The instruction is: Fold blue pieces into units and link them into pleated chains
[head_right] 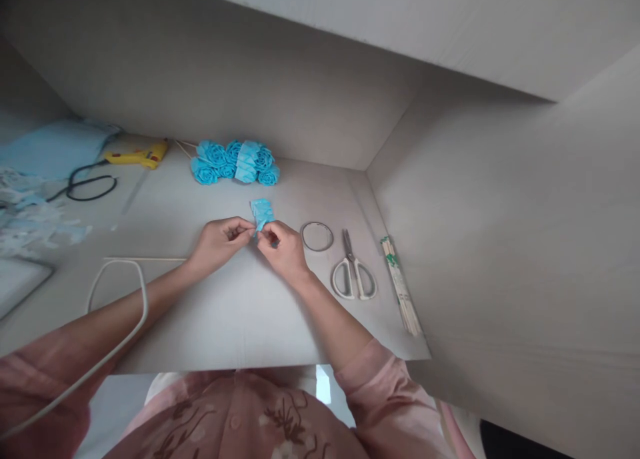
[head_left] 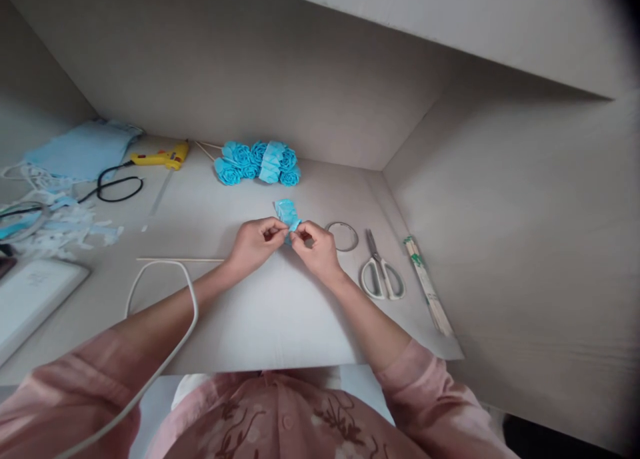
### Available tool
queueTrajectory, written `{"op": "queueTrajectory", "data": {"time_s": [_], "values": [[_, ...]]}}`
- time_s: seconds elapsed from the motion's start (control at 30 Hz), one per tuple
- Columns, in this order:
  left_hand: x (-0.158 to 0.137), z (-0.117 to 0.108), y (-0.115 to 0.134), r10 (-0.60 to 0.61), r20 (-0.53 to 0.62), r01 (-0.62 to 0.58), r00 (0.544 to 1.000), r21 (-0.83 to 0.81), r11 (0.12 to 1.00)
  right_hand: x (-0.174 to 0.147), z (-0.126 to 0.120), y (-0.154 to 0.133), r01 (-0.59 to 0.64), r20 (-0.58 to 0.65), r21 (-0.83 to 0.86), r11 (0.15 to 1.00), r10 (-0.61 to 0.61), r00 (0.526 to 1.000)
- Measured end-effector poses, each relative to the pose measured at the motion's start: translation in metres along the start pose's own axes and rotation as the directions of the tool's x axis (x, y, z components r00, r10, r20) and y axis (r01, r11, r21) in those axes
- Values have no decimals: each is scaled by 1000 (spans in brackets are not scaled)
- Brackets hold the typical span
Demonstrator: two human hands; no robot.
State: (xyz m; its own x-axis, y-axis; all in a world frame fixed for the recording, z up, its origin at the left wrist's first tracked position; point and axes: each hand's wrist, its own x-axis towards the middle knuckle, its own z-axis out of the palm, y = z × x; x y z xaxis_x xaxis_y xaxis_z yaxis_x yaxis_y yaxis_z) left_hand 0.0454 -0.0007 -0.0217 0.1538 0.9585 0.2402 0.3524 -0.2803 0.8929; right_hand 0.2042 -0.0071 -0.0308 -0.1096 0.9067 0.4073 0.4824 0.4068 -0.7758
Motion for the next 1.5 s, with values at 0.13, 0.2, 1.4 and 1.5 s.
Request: {"op": "queueTrajectory", "data": {"time_s": [0.13,0.2,1.4,1.5], "values": [[1,0,1,-33,9,33,999,-68,997,0,-1,-2,-18,6,-3,1000,18,1000],[1,0,1,-41,7,41,999,-84,996,0,-1,-2,-27,6,2,1000,27,1000],[42,-161,-12,-93,-456,221,885,237,946,16,-6,22,-289,-19,528,799,351,936],[25,-229,-36,-8,-512,275,859,449,850,16,-5,22,-282,-19,538,794,346,938]]}}
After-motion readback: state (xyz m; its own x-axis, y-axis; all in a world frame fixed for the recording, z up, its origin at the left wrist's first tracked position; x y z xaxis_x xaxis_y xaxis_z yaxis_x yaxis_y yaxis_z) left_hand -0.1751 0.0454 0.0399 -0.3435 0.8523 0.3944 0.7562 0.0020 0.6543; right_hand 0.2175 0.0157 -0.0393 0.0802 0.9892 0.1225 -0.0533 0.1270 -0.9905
